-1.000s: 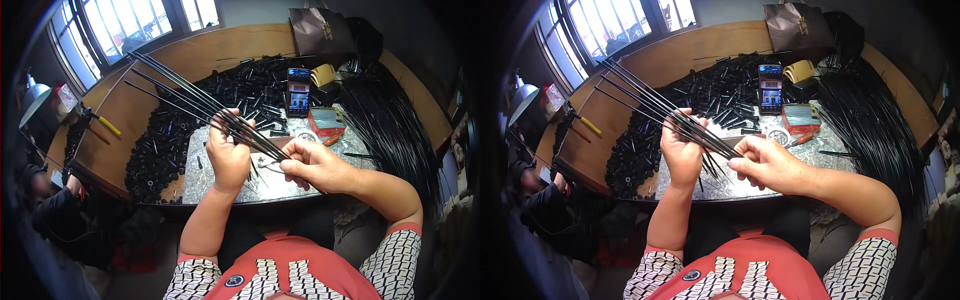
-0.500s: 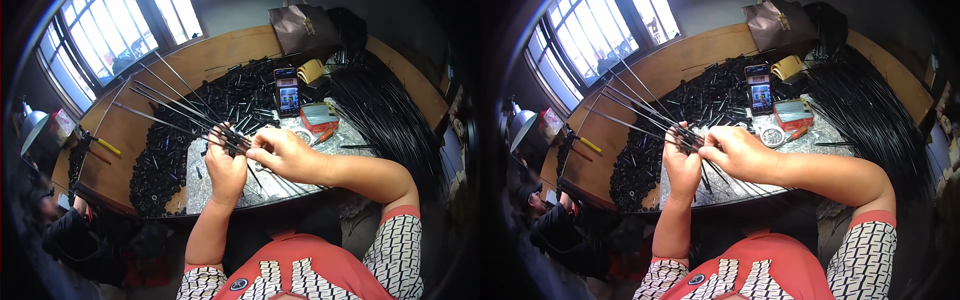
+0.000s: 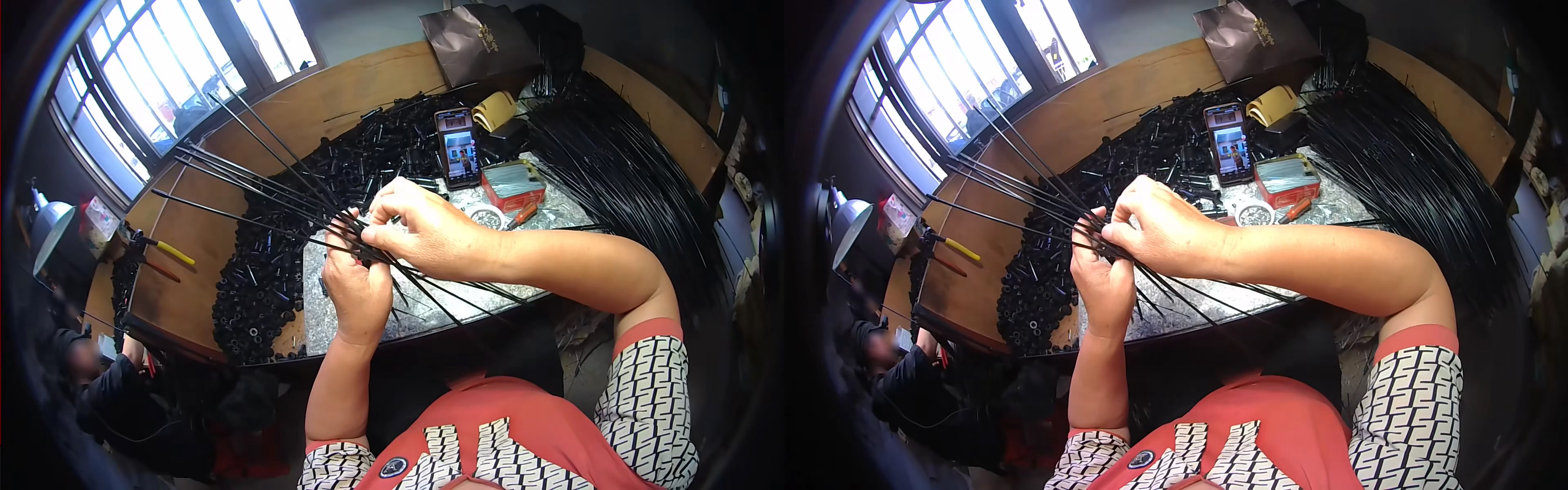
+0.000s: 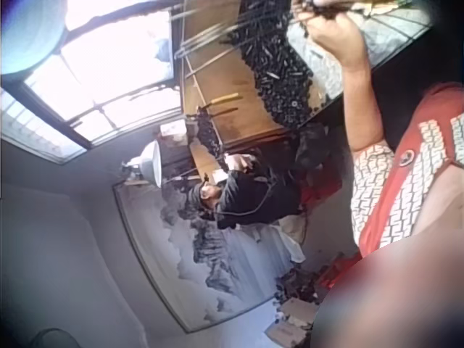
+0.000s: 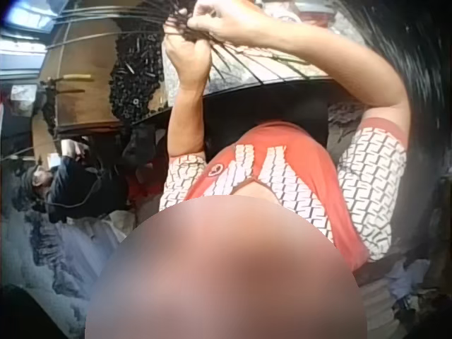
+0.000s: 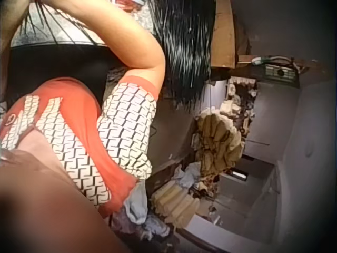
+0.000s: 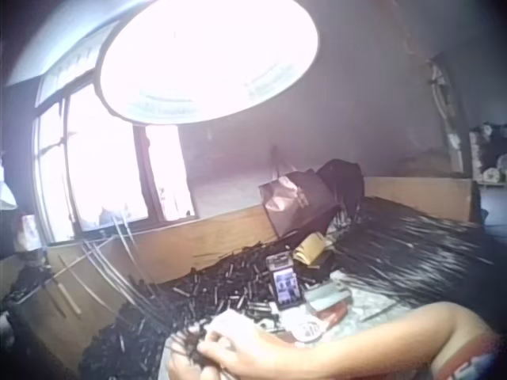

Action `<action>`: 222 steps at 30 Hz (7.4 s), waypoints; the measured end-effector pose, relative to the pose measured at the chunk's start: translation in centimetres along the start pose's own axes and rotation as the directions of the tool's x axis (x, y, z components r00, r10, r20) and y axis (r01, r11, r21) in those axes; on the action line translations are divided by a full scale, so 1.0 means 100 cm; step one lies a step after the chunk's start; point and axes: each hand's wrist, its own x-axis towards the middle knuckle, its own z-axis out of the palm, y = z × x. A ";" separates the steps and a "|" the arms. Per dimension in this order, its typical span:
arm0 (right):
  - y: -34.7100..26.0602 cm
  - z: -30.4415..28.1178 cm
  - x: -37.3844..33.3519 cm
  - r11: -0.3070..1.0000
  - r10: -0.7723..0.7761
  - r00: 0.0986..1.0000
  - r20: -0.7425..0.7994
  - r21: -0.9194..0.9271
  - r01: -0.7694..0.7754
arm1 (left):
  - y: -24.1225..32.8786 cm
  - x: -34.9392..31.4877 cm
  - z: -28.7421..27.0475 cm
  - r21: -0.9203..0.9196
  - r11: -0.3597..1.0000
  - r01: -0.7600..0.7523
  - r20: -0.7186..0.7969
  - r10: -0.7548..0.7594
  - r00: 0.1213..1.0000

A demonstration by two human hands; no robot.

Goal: Assembling thin metal rods into a central hub using pliers at a production workbench.

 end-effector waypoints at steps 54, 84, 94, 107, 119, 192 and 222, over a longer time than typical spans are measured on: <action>0.000 -0.031 -0.102 0.950 0.247 0.875 0.417 0.073 -0.303 | 0.002 -0.002 -0.010 -0.524 0.828 0.200 0.192 -0.114 0.975; 0.177 -0.230 -0.176 0.192 0.399 0.722 -0.565 -0.719 -0.668 | 0.010 0.000 -0.028 -0.131 0.987 0.088 0.103 -0.074 0.992; 0.210 -0.239 -0.160 0.109 0.267 0.816 -0.513 -0.825 -0.554 | 0.013 -0.002 -0.030 -0.077 0.997 0.003 0.104 0.005 0.995; 0.096 -0.235 -0.084 0.613 0.033 0.815 -0.579 -0.632 -0.474 | 0.012 -0.002 -0.018 -0.134 0.989 -0.056 0.104 0.070 0.992; -0.016 -0.043 -0.045 0.844 0.300 0.941 0.157 0.416 -0.338 | 0.017 -0.001 0.003 -0.275 0.961 -0.008 0.167 0.056 0.984; 0.258 0.193 -0.349 0.740 0.523 0.632 0.571 0.063 -0.669 | -0.068 -0.119 0.037 0.119 0.866 -0.486 0.750 0.242 0.615; 0.167 -0.145 -0.059 0.673 0.390 0.921 -0.013 -0.678 -0.295 | -0.080 -0.110 0.019 0.326 0.846 -0.423 0.768 0.024 0.640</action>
